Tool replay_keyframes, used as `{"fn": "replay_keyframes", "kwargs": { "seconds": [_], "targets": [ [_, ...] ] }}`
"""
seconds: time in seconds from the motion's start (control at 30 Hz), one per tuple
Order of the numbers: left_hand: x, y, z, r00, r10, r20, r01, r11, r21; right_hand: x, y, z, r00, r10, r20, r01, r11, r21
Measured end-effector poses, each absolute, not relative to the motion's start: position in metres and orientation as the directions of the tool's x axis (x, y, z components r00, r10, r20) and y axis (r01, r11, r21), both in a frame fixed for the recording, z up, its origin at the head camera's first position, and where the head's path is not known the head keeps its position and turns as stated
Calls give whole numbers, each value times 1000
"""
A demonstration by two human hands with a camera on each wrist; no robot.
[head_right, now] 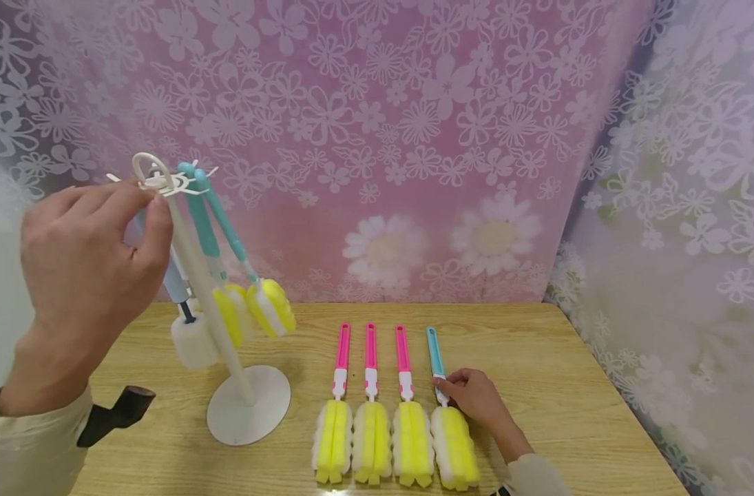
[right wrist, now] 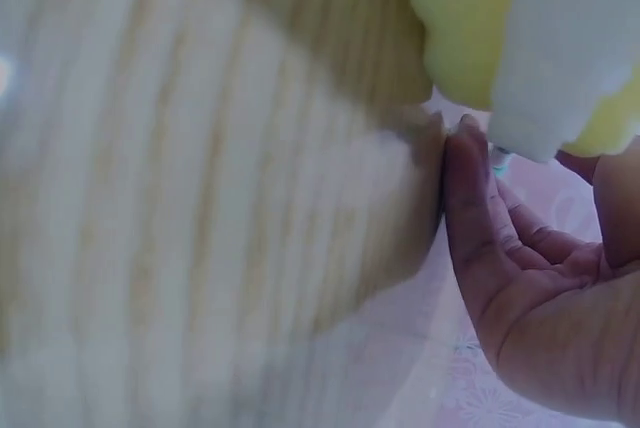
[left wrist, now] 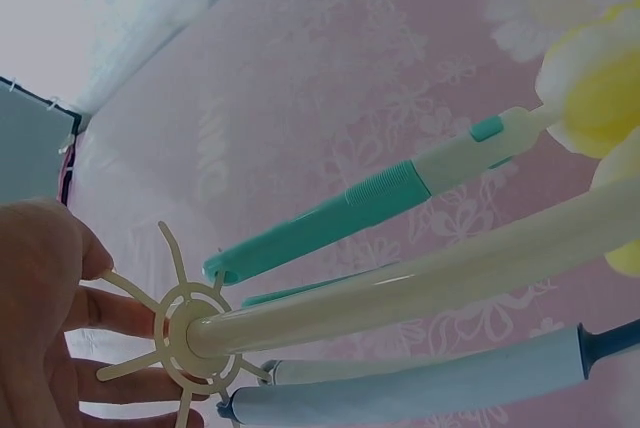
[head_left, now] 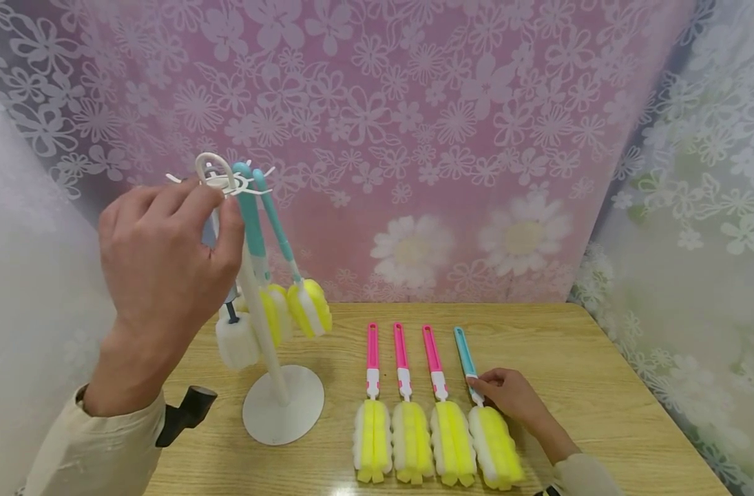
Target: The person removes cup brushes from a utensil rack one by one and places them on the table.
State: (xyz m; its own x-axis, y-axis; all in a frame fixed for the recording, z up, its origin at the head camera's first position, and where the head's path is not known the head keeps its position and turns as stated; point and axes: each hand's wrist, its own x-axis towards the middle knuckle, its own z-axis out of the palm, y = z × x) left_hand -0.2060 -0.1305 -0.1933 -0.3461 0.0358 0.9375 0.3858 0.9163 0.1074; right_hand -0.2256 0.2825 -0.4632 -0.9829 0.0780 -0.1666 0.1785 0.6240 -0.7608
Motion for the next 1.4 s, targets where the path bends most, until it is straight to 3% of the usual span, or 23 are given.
{"fn": "replay_keyframes", "kwargs": {
  "seconds": [0.33,0.87,1.4],
  "targets": [
    [-206,-132,-192,-320,32,947,390,915,101,-228,288,-448,-996,68,-59,89,645,-759],
    [-205,-137,-190,-401,47,915,402,906,130,-234,278,-423,-997,48,58,-21,563,-826],
    [-209,-141,-194,-386,45,921,409,904,127,-233,249,-393,-989,-79,125,-147,548,-823]
  ]
}}
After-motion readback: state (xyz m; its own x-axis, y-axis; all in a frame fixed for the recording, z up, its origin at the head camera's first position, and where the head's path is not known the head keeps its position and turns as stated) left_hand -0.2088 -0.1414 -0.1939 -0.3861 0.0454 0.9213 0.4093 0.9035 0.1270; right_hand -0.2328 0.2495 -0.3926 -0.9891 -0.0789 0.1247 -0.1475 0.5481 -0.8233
